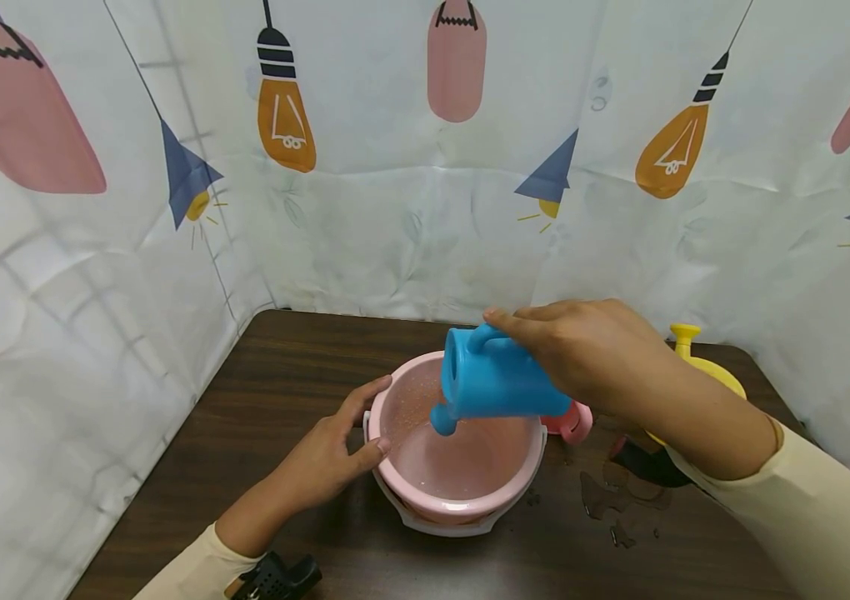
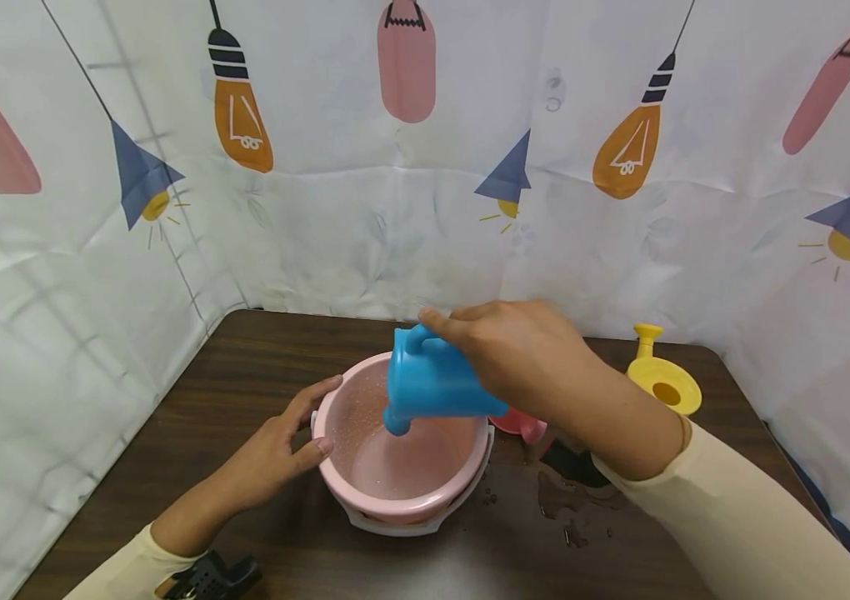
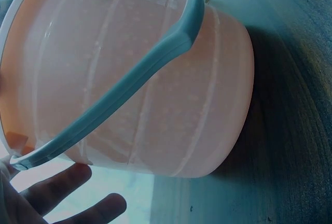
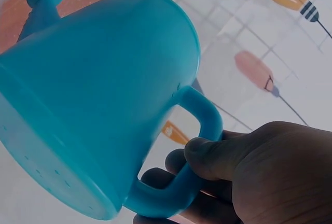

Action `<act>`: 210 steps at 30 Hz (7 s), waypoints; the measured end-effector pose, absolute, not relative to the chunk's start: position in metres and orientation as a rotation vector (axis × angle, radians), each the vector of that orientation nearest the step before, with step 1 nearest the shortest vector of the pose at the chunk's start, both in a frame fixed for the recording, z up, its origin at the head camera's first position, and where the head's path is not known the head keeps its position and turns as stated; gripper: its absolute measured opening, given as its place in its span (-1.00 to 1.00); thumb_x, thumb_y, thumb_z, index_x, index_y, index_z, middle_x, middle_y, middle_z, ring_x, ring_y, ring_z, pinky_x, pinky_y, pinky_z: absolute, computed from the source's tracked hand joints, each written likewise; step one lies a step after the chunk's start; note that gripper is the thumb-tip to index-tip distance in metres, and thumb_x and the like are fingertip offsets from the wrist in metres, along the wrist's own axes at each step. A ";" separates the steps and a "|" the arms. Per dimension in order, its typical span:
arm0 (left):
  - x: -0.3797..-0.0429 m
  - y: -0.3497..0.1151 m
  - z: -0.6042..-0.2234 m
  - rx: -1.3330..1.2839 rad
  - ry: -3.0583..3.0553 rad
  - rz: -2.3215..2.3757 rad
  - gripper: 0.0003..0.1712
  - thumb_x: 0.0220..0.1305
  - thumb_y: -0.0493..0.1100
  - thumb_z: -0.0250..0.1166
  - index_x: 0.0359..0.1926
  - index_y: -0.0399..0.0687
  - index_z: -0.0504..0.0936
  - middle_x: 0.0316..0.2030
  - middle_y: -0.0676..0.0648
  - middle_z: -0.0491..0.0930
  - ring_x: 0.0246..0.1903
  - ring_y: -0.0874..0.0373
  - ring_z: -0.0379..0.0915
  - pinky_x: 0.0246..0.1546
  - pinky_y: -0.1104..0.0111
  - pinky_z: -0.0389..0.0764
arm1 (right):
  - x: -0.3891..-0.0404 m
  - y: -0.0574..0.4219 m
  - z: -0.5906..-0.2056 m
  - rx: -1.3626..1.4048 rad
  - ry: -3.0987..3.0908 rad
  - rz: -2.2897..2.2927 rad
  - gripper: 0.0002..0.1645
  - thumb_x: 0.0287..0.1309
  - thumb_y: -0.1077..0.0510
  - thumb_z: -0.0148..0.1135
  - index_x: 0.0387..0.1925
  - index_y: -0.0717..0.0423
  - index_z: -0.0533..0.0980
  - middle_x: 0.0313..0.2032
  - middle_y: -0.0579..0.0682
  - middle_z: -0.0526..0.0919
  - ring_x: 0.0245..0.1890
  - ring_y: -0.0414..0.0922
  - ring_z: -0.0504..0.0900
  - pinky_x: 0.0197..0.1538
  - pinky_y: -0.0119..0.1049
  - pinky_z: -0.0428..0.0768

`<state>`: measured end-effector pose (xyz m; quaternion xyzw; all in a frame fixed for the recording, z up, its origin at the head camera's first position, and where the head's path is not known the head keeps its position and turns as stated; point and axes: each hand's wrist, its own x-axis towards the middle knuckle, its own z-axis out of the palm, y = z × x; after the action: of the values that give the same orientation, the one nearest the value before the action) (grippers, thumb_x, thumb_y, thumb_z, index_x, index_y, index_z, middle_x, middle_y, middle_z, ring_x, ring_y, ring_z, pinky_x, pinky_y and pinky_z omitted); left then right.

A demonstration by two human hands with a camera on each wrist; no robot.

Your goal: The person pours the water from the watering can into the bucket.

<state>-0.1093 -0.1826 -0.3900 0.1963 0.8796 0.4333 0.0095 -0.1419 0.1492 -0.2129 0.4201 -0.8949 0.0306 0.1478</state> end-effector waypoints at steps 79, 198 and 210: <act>-0.110 -0.182 -0.391 0.640 2.773 1.315 -0.18 0.41 0.13 0.22 0.58 0.39 0.07 0.12 -0.05 0.61 0.07 0.02 0.55 -0.05 -0.01 0.54 | -0.124 0.262 -0.298 0.608 -2.614 0.715 -0.50 0.22 0.31 0.42 0.16 0.25 0.49 -0.08 0.23 0.74 -0.18 0.29 0.74 -0.32 -0.01 0.66; -0.112 -0.183 -0.394 0.671 2.748 1.362 -0.17 0.39 0.13 0.21 0.58 0.39 0.08 0.05 0.03 0.62 0.01 0.08 0.55 -0.10 -0.02 0.55 | -0.131 0.293 -0.417 -0.315 -2.572 1.095 -0.46 0.37 0.06 0.33 0.13 0.42 0.44 -0.05 0.42 0.68 -0.42 -0.64 0.44 -0.39 -0.62 0.43; -0.113 -0.183 -0.394 0.688 2.754 1.361 -0.18 0.39 0.12 0.21 0.58 0.37 0.08 0.01 0.03 0.62 -0.02 0.11 0.56 -0.10 -0.01 0.56 | -0.136 0.291 -0.432 -0.349 -2.595 1.116 -0.50 0.36 0.07 0.34 0.07 0.40 0.45 -0.10 0.41 0.69 -0.42 -0.41 0.60 -0.44 -0.51 0.49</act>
<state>-0.1126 -0.1834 -0.3936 0.2185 0.8748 0.4324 -0.0035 -0.1357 0.2906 -0.4317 -0.1211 -0.9019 0.3878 0.1470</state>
